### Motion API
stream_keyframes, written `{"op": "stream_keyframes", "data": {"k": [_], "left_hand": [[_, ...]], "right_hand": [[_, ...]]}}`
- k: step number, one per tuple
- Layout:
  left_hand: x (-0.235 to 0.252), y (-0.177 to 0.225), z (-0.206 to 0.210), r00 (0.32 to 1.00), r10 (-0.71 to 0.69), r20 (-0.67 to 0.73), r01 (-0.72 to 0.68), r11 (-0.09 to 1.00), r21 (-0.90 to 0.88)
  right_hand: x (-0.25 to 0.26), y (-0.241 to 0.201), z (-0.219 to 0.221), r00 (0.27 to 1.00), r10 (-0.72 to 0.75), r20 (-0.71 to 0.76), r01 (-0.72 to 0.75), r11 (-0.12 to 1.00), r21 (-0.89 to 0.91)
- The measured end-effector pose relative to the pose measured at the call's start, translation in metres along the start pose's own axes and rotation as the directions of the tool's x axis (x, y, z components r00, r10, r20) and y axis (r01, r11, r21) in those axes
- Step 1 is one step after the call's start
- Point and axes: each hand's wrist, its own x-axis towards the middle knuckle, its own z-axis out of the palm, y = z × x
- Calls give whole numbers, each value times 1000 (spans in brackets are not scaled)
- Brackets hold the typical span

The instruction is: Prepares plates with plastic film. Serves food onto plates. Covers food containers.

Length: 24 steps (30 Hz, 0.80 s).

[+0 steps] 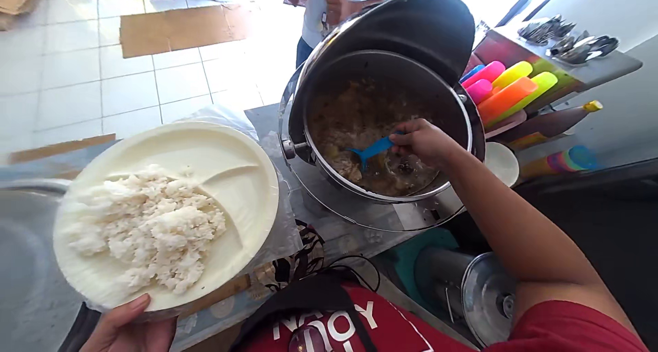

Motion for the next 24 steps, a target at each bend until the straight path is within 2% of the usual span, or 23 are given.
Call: {"op": "stream_keyframes", "data": {"k": [7,13,16,19,21,23,24], "left_hand": [[-1,-1,1,1000,20,-14,-20,1000,5],[0,-3,0,999,26,-25,-26,1000,6],[1,-4,-1,999,32,-31,-32,999,3],[1,-3,0,999,33,-20,-33,999,6],[1,-2,1,1000,16,-21,-16,1000,8],[0,-2,2,1000,8,-14,-8,1000,5],[0,-2,3,1000,6,-13,-6,1000,3]], "right_hand": [[15,9,4,997,82,10,-82,979,185],[8,14,-3,999,-6,-54,18,971,238],[3,15,-4,991,-85,-108,106,973,203],[-4,16,-1,966,-219,-138,233,968,94],[-9,13,6,924,-343,-169,333,939,-82],[-14,11,16,840,-507,-192,429,838,-336],[-16,11,22,765,-617,-183,488,742,-459]]}}
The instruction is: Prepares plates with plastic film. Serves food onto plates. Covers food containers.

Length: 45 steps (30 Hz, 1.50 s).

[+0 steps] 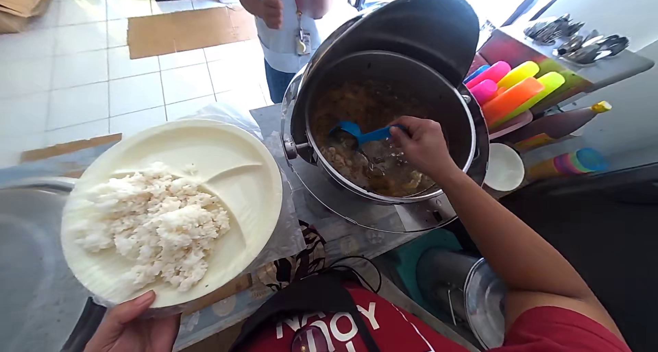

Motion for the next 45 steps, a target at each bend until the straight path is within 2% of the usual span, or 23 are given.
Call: {"op": "stream_keyframes", "data": {"k": [3,6,10,14,17,20,24,28,36,40,45], "left_hand": [[-1,0,4,1000,6,-20,-5,1000,7],[-2,0,3,1000,9,-28,-9,1000,1],[-5,0,2,1000,10,-26,-10,1000,-7],[-6,0,0,1000,8,9,-8,1000,-26],[-7,0,-1,1000,7,5,-7,1000,-27],[-9,1,0,1000,17,-14,-17,1000,-17],[-9,0,0,1000,22,-19,-22,1000,-14],[-7,-1,1,1000,15,-12,-15,1000,2],[-5,-1,0,999,26,-34,-27,1000,-16],[-3,-2,-2,999,22,-26,-23,999,-32],[-1,-3,-1,1000,13,-28,-14,999,-30]], "right_hand": [[-1,-5,12,945,-310,-107,272,923,-271],[14,4,10,908,-392,-149,289,843,-454],[48,34,-2,934,-308,-182,141,784,-604],[78,51,-6,993,-27,-111,-51,763,-644],[88,40,-5,970,218,-110,-242,805,-541],[94,28,-7,932,333,-144,-362,849,-385],[100,19,-8,923,364,-123,-383,896,-224],[101,9,3,898,433,-76,-438,896,-73],[92,-14,26,889,457,40,-458,888,46],[80,-18,28,838,535,108,-546,816,192],[67,-14,29,718,653,240,-676,572,465]]}}
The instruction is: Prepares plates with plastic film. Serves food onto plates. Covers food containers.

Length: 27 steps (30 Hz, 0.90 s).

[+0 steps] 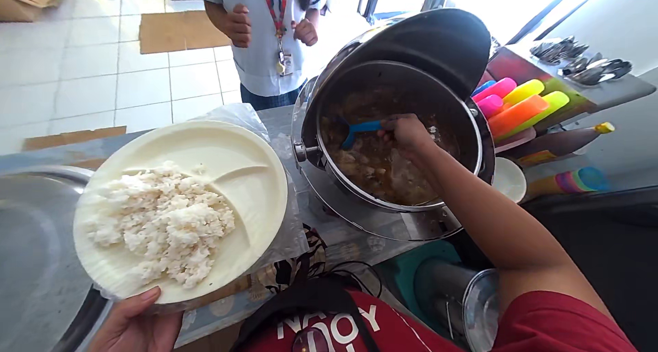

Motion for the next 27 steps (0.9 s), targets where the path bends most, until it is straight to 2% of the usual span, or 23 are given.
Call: {"op": "stream_keyframes", "data": {"k": [3,6,10,14,17,24,26,27], "left_hand": [[1,0,-1,1000,-8,14,8,1000,5],[2,-1,0,1000,-8,13,8,1000,16],[2,-1,1,1000,-14,12,14,1000,16],[3,0,2,1000,-23,12,23,999,36],[4,-1,3,1000,-26,10,25,999,23],[3,-3,6,1000,-13,12,13,1000,29],[1,-3,6,1000,-17,9,17,1000,25],[1,-3,6,1000,-19,9,19,1000,23]], "right_hand": [[-3,7,-4,998,48,42,-51,995,81],[-7,14,-10,998,16,67,-22,996,85],[-11,24,-21,987,-129,94,123,991,59],[-18,27,-29,950,-301,79,306,950,-62],[-19,29,-33,927,-369,75,376,915,-147],[-20,27,-39,966,-257,-8,253,958,-131],[-22,31,-40,937,-349,12,339,901,-271],[-26,31,-41,904,-423,57,411,824,-390]]}}
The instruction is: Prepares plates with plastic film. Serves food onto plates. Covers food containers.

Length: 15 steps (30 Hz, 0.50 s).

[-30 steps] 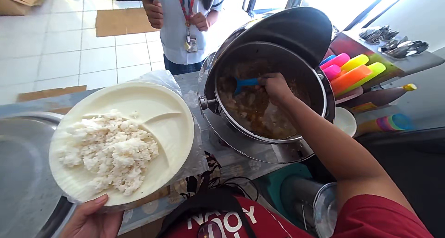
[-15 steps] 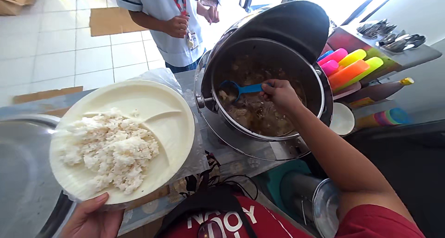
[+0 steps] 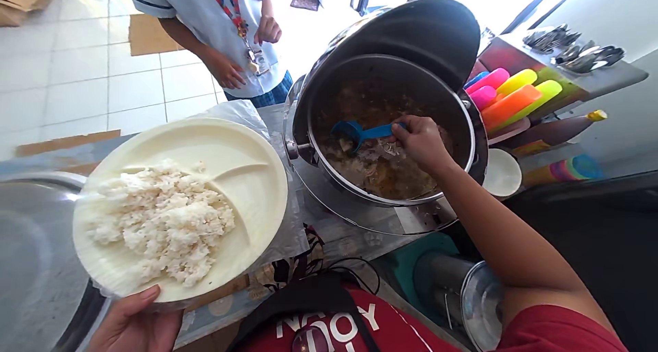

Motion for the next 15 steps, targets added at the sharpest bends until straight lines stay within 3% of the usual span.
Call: {"op": "stream_keyframes", "data": {"k": [2,4,7,10,13,15], "left_hand": [[-2,1,0,1000,-4,-2,4,1000,0],[-4,1,1,1000,-5,-7,5,1000,-5],[-7,1,0,1000,3,-10,-3,1000,-4],[-7,1,-2,1000,0,6,0,1000,-10],[-8,1,-2,1000,-9,9,9,1000,-7],[-8,1,-2,1000,-8,10,8,1000,10]], "right_hand": [[-12,-4,-3,973,-221,73,232,947,-223],[-23,1,-5,900,-415,134,436,844,-313],[-35,7,-11,853,-478,211,523,784,-336],[-41,5,-17,909,-326,259,389,886,-253],[-44,7,-16,960,-95,263,121,989,-84],[-42,9,-16,968,41,249,-58,996,63]]}}
